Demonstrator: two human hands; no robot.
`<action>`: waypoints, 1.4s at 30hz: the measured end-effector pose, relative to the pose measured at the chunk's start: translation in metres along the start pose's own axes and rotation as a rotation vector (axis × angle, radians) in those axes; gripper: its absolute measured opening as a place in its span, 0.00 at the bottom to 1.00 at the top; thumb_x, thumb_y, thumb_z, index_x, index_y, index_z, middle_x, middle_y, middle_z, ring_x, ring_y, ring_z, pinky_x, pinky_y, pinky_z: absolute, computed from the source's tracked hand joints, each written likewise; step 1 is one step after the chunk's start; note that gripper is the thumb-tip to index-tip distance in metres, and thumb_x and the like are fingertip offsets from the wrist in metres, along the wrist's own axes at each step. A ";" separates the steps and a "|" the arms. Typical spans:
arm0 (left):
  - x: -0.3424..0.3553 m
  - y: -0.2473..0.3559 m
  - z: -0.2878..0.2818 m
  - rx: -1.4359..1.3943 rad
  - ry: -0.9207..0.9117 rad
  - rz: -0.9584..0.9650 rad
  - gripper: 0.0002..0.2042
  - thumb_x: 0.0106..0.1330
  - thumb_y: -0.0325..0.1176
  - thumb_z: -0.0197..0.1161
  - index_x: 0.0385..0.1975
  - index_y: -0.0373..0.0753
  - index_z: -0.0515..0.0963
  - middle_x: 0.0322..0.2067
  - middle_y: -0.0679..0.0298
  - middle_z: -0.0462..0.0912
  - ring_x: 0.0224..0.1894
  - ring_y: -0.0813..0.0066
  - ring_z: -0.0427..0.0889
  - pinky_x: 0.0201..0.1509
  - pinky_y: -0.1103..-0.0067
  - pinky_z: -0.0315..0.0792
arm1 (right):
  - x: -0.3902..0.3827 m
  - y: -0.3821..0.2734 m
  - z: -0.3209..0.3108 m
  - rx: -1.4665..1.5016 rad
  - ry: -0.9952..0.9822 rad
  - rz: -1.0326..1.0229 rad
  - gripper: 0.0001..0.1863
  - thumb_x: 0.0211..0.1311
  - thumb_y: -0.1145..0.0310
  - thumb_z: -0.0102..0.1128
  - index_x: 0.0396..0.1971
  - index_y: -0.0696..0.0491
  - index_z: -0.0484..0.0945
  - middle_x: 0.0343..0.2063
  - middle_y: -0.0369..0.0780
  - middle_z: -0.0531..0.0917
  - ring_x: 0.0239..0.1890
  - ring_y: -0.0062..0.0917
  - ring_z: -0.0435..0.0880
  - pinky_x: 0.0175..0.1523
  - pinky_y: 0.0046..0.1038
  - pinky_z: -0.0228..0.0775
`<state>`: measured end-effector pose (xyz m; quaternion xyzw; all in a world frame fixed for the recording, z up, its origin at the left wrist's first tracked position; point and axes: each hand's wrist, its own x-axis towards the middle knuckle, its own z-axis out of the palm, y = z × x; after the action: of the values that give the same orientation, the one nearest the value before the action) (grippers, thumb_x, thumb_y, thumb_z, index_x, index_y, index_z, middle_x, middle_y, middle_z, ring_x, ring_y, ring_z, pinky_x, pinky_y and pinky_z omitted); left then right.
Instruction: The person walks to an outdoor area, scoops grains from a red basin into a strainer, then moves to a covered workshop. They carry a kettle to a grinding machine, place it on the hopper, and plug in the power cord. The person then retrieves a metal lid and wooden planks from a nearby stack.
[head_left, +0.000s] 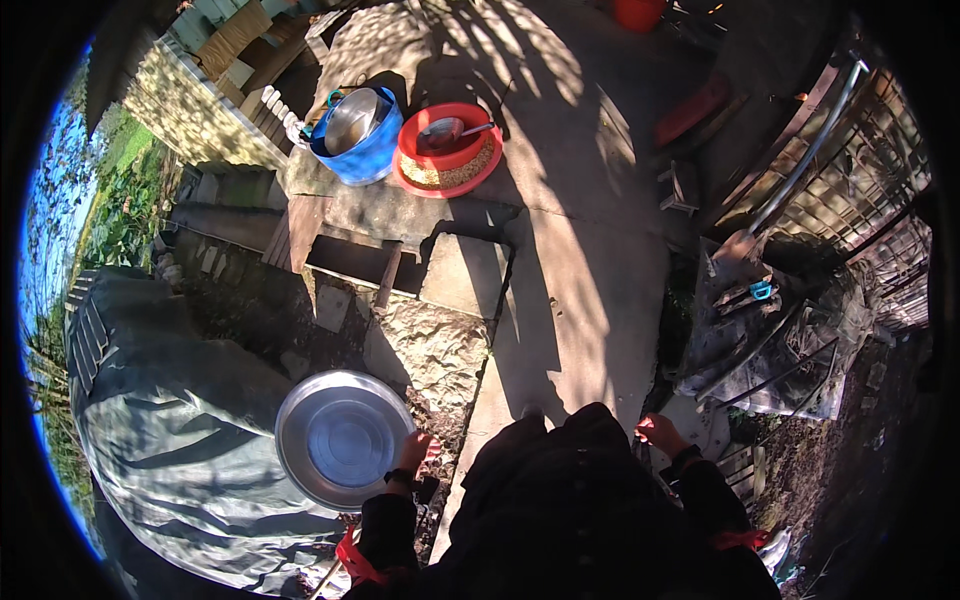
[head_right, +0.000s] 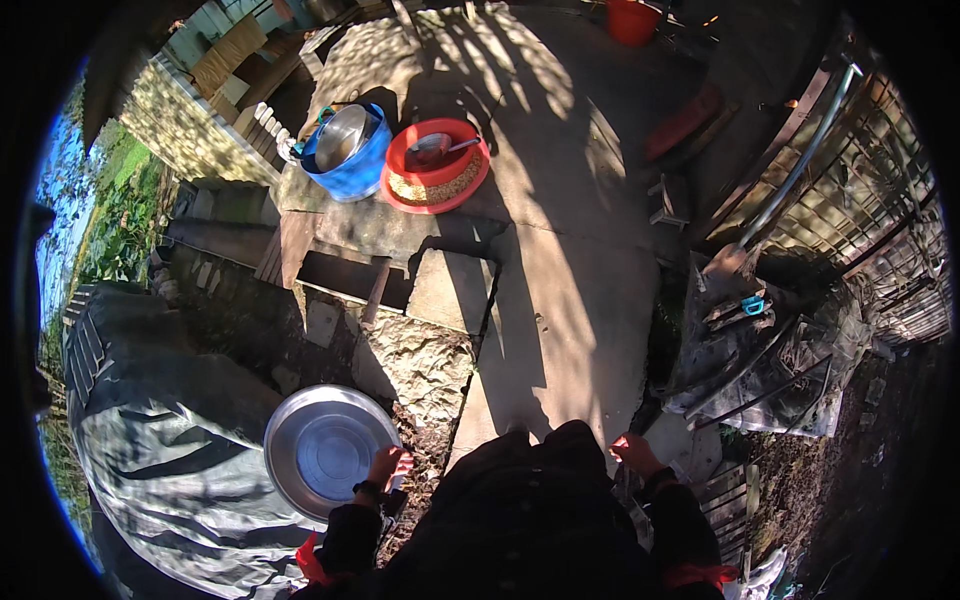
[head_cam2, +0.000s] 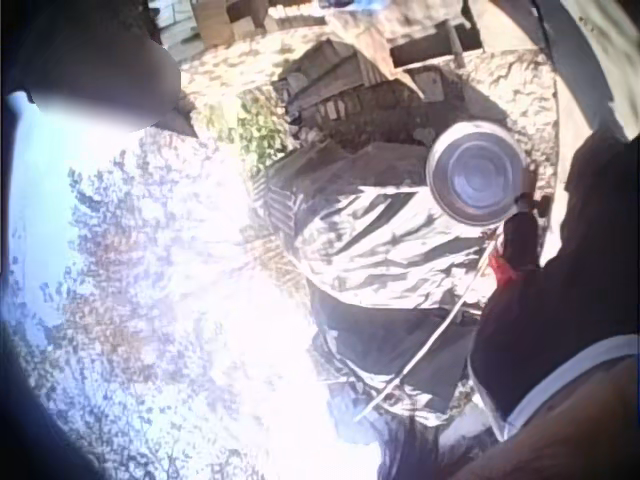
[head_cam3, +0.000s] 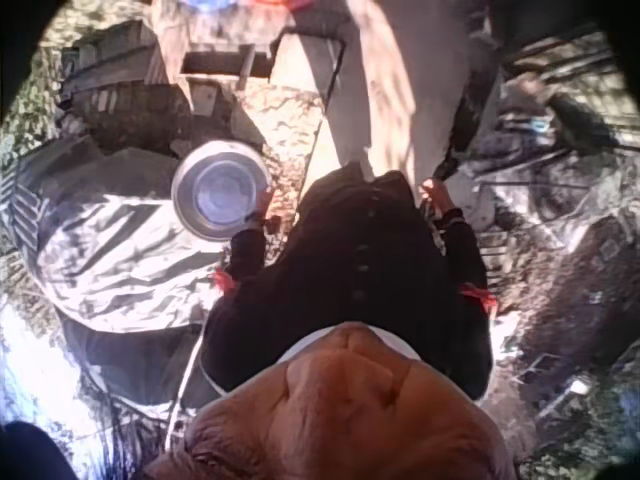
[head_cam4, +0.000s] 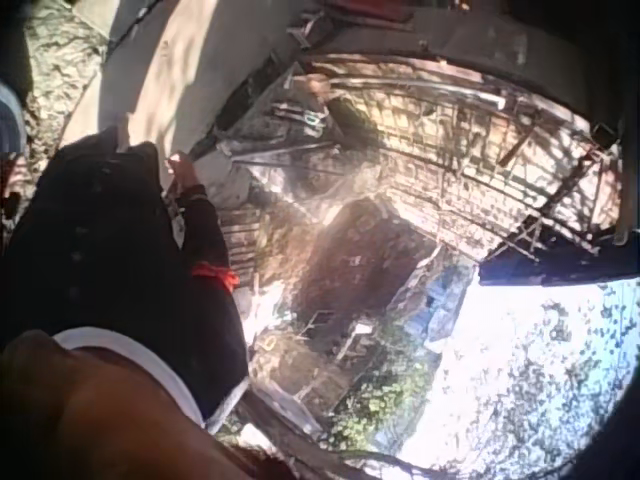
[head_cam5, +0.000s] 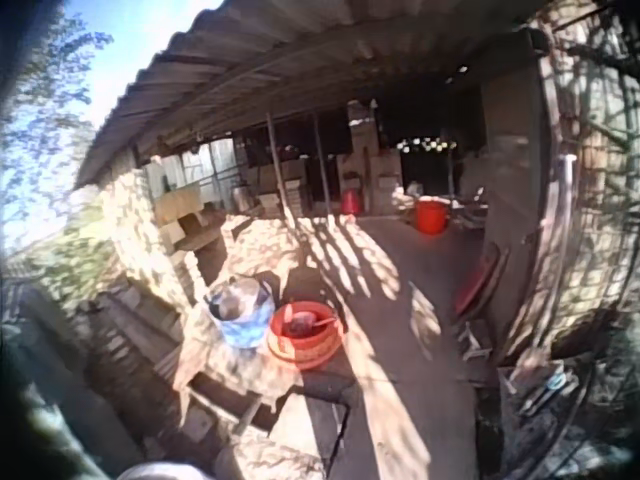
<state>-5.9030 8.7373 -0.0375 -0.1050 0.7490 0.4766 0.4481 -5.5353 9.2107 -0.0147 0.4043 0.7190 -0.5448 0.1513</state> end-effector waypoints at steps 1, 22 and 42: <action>0.035 0.050 0.010 0.031 -0.035 0.100 0.10 0.65 0.33 0.54 0.36 0.31 0.75 0.30 0.57 0.82 0.28 0.69 0.83 0.28 0.78 0.78 | 0.018 -0.009 -0.017 0.061 0.037 -0.028 0.15 0.56 0.60 0.62 0.27 0.58 0.75 0.22 0.38 0.81 0.25 0.22 0.81 0.31 0.25 0.73; 0.436 0.493 0.166 -0.348 0.143 -0.232 0.10 0.63 0.37 0.55 0.33 0.37 0.75 0.29 0.62 0.81 0.27 0.77 0.78 0.31 0.81 0.71 | 0.723 -0.369 -0.458 -0.385 -0.105 -0.146 0.05 0.54 0.70 0.59 0.22 0.55 0.76 0.18 0.36 0.78 0.22 0.20 0.77 0.27 0.23 0.69; 1.025 0.695 0.142 -1.062 0.341 -0.165 0.40 0.54 0.47 0.67 0.63 0.35 0.55 0.56 0.59 0.67 0.59 0.66 0.63 0.59 0.65 0.56 | 1.014 -0.658 -0.504 -0.285 -0.239 0.330 0.11 0.62 0.68 0.57 0.42 0.55 0.73 0.30 0.35 0.79 0.32 0.18 0.79 0.34 0.22 0.73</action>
<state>-6.8193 9.4924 -0.4182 -0.4500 0.4574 0.7277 0.2422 -6.5496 10.0374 -0.0653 0.4233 0.6899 -0.4497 0.3777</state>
